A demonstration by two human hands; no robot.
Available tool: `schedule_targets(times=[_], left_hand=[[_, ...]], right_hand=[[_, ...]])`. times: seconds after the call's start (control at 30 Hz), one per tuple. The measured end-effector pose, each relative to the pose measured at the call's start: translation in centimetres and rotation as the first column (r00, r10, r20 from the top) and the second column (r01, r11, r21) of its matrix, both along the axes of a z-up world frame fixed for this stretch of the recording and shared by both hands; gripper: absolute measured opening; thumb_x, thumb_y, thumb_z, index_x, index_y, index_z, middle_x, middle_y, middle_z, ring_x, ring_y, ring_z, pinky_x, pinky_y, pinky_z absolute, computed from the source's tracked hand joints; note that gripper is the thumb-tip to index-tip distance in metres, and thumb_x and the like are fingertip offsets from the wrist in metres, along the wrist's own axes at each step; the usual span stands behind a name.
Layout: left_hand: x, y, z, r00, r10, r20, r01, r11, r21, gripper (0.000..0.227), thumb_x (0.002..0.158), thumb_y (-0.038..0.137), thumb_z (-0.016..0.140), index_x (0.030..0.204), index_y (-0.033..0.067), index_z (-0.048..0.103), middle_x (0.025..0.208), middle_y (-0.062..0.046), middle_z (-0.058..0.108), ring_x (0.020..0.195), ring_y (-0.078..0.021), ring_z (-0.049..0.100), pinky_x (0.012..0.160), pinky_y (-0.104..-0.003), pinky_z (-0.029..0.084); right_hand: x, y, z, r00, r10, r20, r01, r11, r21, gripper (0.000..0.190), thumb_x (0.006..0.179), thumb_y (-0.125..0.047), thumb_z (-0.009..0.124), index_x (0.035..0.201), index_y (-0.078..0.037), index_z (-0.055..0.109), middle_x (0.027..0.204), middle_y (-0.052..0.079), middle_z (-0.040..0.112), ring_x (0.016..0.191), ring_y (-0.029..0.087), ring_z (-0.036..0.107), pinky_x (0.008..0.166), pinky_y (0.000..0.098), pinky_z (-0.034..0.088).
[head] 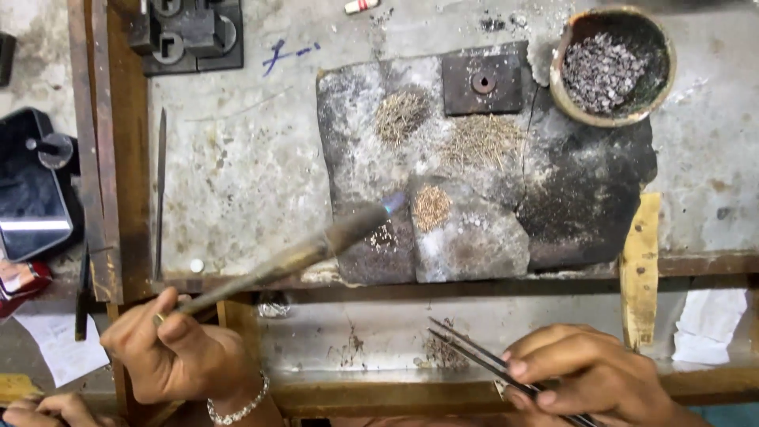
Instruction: Soldering or melting small metal pieces on a soldering block using a blowtorch and tweezers.
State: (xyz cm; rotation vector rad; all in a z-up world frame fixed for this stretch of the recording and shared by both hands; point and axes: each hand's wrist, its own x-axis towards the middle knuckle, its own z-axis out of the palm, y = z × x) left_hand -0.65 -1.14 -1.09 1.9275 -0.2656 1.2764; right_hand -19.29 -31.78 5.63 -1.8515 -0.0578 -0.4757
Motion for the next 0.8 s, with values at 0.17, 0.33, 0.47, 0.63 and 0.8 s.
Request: schedule_targets(times=[0.17,0.33,0.47,0.63,0.8], left_hand=[[-0.4,0.0,-0.4,0.999,0.016,-0.04,-0.013,0.997,0.07,0.046,0.115,0.028,0.056,0.096,-0.0133,0.064,0.087,-0.026,0.059,0.084,-0.0357,0.056,0.082,-0.045,0.045],[-1.0,1.1,-1.1,0.992,0.051,-0.115,-0.037,0.992,0.124,0.046,0.116,0.027,0.054,0.099,-0.0144,0.066,0.091,-0.03,0.063,0.087,-0.038,0.061,0.084,-0.046,0.048],[-1.0,2.2,-2.1,0.986,0.017,-0.168,0.007,0.991,0.137,0.045,0.118,0.027,0.052,0.103,-0.0131,0.066,0.093,-0.028,0.059,0.09,-0.0364,0.058,0.085,-0.044,0.047],[-1.4,2.1,-2.1,0.976,0.013,-0.216,0.019,0.989,0.144,0.047,0.117,0.029,0.052,0.105,-0.0133,0.068,0.094,-0.026,0.057,0.092,-0.0354,0.059,0.084,-0.043,0.048],[-1.2,2.7,-2.8,0.981,-0.012,-0.195,0.037,0.992,0.123,0.043,0.115,0.028,0.055,0.103,-0.011,0.069,0.093,-0.024,0.055,0.092,-0.0339,0.057,0.085,-0.042,0.046]], right_hand=[[0.0,-3.0,0.8,0.997,0.014,-0.082,-0.013,1.0,0.016,0.025,0.077,-0.013,0.081,0.099,-0.018,0.071,0.104,0.004,0.079,0.099,0.02,0.09,0.091,0.0272,0.079],[1.1,-4.3,-0.3,0.992,-0.105,-0.076,0.096,0.988,-0.124,0.033,0.076,-0.005,0.081,0.099,-0.02,0.063,0.104,0.001,0.076,0.103,0.015,0.088,0.097,0.0268,0.081],[1.2,-4.0,-1.5,0.986,-0.164,-0.038,0.156,0.973,-0.169,0.033,0.077,-0.006,0.08,0.1,-0.017,0.058,0.103,0.004,0.072,0.102,0.019,0.086,0.094,0.0287,0.079],[1.2,-2.0,-1.1,0.944,-0.294,-0.149,0.269,0.949,-0.168,0.03,0.076,-0.004,0.08,0.094,-0.016,0.06,0.1,0.005,0.073,0.103,0.021,0.084,0.096,0.03,0.076],[2.0,-1.4,-1.2,0.939,-0.331,-0.089,0.309,0.93,-0.198,0.025,0.077,-0.004,0.08,0.092,-0.012,0.062,0.099,0.009,0.073,0.1,0.026,0.085,0.092,0.0311,0.077]])
